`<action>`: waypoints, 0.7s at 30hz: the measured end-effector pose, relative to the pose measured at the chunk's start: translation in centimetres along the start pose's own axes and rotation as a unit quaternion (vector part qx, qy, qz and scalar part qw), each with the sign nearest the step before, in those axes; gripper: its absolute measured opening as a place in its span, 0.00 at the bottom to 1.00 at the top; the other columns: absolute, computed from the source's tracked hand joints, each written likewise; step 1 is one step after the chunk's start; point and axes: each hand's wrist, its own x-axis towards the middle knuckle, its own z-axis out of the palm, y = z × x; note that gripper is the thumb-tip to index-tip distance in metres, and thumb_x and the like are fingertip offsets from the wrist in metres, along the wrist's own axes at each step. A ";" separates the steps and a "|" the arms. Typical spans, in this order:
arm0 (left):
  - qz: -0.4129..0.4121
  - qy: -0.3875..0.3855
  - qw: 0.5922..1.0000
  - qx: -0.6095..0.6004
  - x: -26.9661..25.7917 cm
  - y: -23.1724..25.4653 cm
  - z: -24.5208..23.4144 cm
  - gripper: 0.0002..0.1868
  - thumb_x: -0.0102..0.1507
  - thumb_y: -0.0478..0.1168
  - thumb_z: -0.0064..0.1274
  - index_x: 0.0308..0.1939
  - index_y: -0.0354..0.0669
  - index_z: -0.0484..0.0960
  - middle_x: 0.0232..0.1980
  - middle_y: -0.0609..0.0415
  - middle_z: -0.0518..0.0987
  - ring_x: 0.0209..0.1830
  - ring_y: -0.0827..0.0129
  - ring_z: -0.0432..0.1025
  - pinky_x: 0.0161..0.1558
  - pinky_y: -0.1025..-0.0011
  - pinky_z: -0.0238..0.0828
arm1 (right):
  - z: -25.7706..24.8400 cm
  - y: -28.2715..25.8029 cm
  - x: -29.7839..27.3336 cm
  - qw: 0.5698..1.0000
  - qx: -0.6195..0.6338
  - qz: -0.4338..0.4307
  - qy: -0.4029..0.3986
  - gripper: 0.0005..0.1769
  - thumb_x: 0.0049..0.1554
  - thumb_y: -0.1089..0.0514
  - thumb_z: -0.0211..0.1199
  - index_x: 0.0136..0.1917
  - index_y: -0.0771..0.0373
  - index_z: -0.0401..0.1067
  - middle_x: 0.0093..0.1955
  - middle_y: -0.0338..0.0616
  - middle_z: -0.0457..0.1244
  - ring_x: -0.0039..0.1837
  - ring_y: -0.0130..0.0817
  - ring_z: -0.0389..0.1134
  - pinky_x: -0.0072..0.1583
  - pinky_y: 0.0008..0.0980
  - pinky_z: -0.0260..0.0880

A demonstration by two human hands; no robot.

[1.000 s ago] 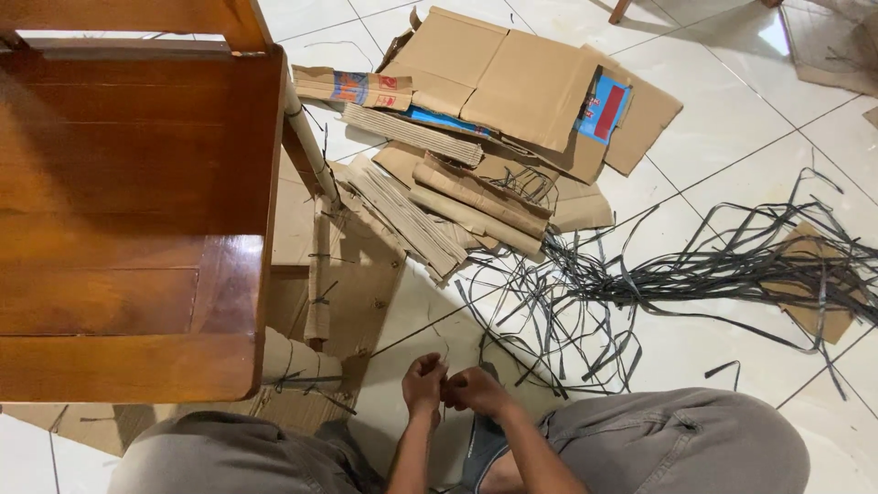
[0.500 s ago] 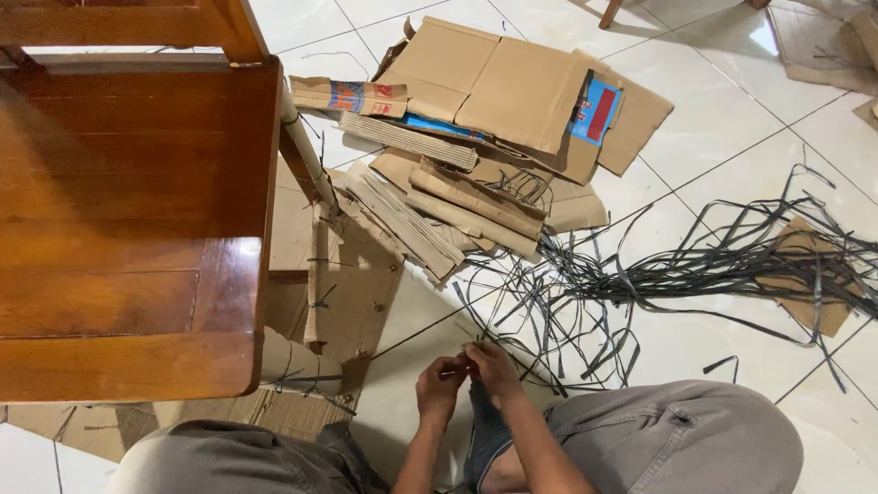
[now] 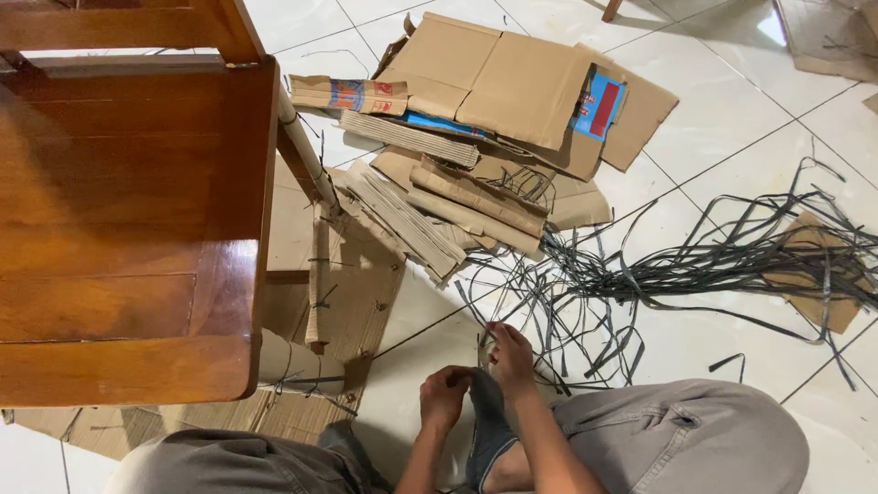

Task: Wrapping a wooden chair leg with cardboard and securing it with string for transport

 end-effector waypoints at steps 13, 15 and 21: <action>0.008 0.025 0.998 0.060 1.3 -2.1 1.3 0.12 0.61 0.41 0.59 0.48 0.52 0.90 0.44 0.62 0.89 0.44 0.74 0.82 0.49 0.74 0.77 | -3.6 -8.1 3.3 0.708 -0.705 -0.047 0.005 0.23 0.57 0.41 0.52 0.36 0.59 0.76 0.39 0.43 0.65 0.42 0.44 0.63 0.46 0.42 0.65; 0.018 0.037 0.996 0.076 1.6 -2.5 1.6 0.12 0.61 0.42 0.59 0.48 0.52 0.90 0.44 0.61 0.89 0.44 0.73 0.82 0.49 0.74 0.78 | -6.0 -7.8 4.4 0.669 -0.734 0.043 -0.105 0.28 0.52 0.39 0.57 0.25 0.64 0.71 0.24 0.41 0.58 0.31 0.32 0.55 0.39 0.34 0.61; -0.013 0.016 0.998 0.054 1.7 -2.6 1.7 0.12 0.62 0.39 0.56 0.47 0.50 0.90 0.41 0.62 0.88 0.41 0.75 0.80 0.48 0.76 0.76 | -5.2 -6.6 3.2 0.595 -0.803 -0.017 -0.001 0.27 0.66 0.44 0.48 0.44 0.65 0.78 0.44 0.53 0.69 0.42 0.46 0.71 0.47 0.47 0.74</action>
